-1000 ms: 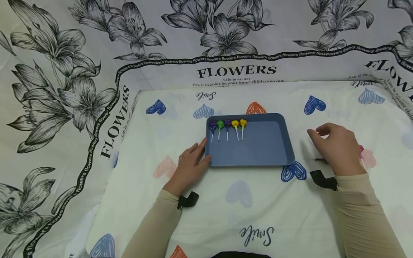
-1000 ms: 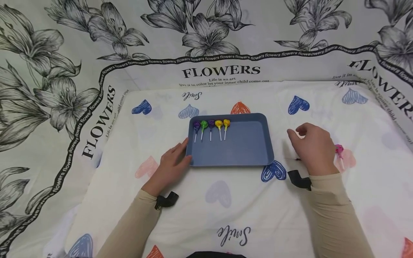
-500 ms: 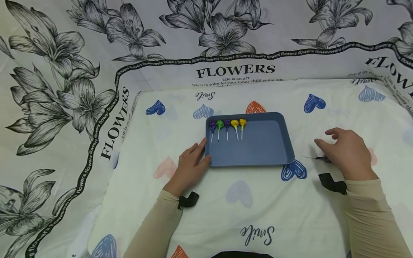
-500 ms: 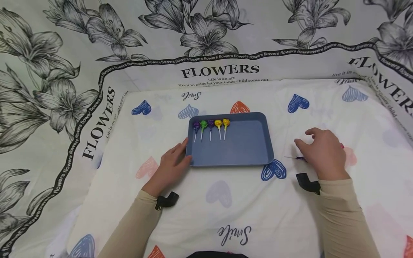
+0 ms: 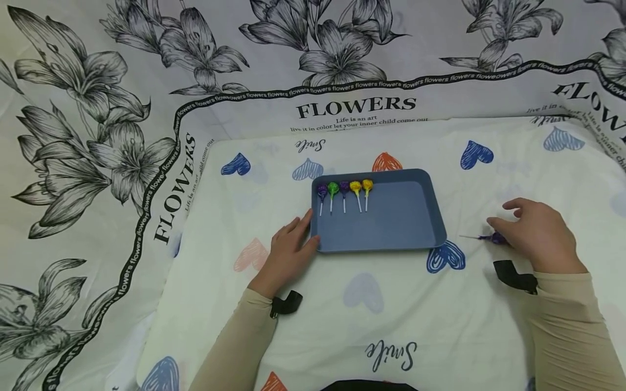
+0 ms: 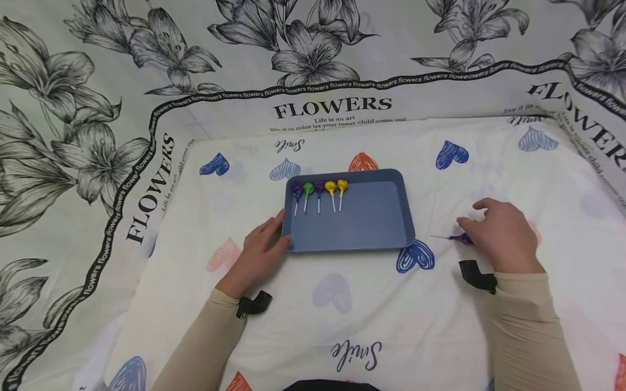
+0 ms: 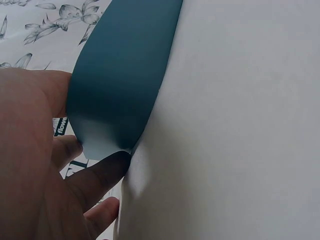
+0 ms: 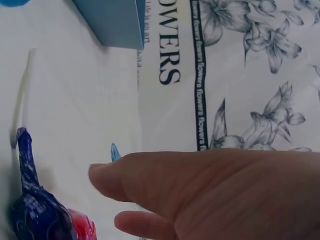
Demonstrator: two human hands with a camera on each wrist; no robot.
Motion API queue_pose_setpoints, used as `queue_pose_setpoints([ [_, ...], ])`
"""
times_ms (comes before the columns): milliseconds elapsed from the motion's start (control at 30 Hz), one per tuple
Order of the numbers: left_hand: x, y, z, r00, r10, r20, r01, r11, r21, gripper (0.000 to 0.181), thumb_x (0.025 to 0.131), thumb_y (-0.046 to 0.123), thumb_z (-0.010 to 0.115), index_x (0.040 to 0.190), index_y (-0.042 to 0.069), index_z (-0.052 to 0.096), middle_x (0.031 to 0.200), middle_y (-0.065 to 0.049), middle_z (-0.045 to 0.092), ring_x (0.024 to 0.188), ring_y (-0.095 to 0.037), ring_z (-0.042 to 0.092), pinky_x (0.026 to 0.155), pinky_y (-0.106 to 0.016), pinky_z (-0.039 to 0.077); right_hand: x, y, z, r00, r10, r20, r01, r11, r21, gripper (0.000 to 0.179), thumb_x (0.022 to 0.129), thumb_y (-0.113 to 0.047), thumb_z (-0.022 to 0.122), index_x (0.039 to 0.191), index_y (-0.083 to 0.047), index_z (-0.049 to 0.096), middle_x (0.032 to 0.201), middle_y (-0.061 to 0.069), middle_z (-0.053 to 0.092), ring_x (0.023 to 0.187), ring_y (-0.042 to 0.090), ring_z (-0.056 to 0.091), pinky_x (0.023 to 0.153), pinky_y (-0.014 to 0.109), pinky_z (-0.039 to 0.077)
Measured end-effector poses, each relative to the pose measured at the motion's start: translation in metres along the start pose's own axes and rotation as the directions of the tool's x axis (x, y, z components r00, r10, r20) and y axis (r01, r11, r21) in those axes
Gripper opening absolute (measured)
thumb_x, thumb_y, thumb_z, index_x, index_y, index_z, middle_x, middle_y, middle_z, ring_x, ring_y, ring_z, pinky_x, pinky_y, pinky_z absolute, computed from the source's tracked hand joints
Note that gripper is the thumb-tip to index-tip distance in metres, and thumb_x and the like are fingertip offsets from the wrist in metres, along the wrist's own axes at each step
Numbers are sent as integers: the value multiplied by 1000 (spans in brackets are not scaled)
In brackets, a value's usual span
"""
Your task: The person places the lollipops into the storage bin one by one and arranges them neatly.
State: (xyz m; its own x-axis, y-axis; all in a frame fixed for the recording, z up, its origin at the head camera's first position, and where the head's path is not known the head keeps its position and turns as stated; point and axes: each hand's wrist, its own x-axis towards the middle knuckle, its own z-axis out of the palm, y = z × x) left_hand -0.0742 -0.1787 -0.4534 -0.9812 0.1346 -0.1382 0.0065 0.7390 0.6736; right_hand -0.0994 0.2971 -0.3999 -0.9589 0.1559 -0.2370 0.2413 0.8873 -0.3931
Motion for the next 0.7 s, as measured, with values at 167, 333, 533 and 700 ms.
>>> queue_pose_setpoints([
  [167, 0, 0, 0, 1000, 0, 3, 0, 1000, 5, 67, 106, 55, 50, 166, 46, 21, 168, 0, 38, 160, -29, 20, 127, -59, 11, 1, 4, -1, 999, -5, 40, 5, 1000, 0, 58, 99, -31, 65, 137, 10, 54, 129, 42, 55, 110, 57, 56, 73, 62, 49],
  [333, 0, -1, 0, 1000, 3, 3, -3, 1000, 6, 67, 106, 56, 49, 166, 47, 21, 169, 1, 37, 160, -29, 19, 126, -60, 13, 0, 6, -1, 997, -16, 71, 15, 1000, 8, 52, 98, -26, 64, 133, 11, 55, 122, 40, 59, 103, 52, 59, 72, 59, 48],
  [533, 1, -1, 0, 1000, 17, -6, -17, 1000, 3, 67, 106, 55, 50, 166, 47, 22, 168, -1, 39, 160, -27, 21, 126, -60, 14, 1, 9, -1, 996, -8, 94, 6, 1000, 23, 49, 97, -26, 63, 130, 10, 58, 119, 37, 65, 97, 45, 62, 68, 53, 48],
  [700, 1, -1, -1, 1000, 26, -5, -26, 1000, -2, 67, 106, 53, 51, 166, 44, 23, 167, -3, 40, 160, -27, 22, 126, -60, 13, 4, 11, 1, 995, 8, 102, -10, 1000, 21, 46, 97, -24, 61, 128, 10, 60, 118, 37, 65, 94, 43, 63, 66, 50, 47],
])
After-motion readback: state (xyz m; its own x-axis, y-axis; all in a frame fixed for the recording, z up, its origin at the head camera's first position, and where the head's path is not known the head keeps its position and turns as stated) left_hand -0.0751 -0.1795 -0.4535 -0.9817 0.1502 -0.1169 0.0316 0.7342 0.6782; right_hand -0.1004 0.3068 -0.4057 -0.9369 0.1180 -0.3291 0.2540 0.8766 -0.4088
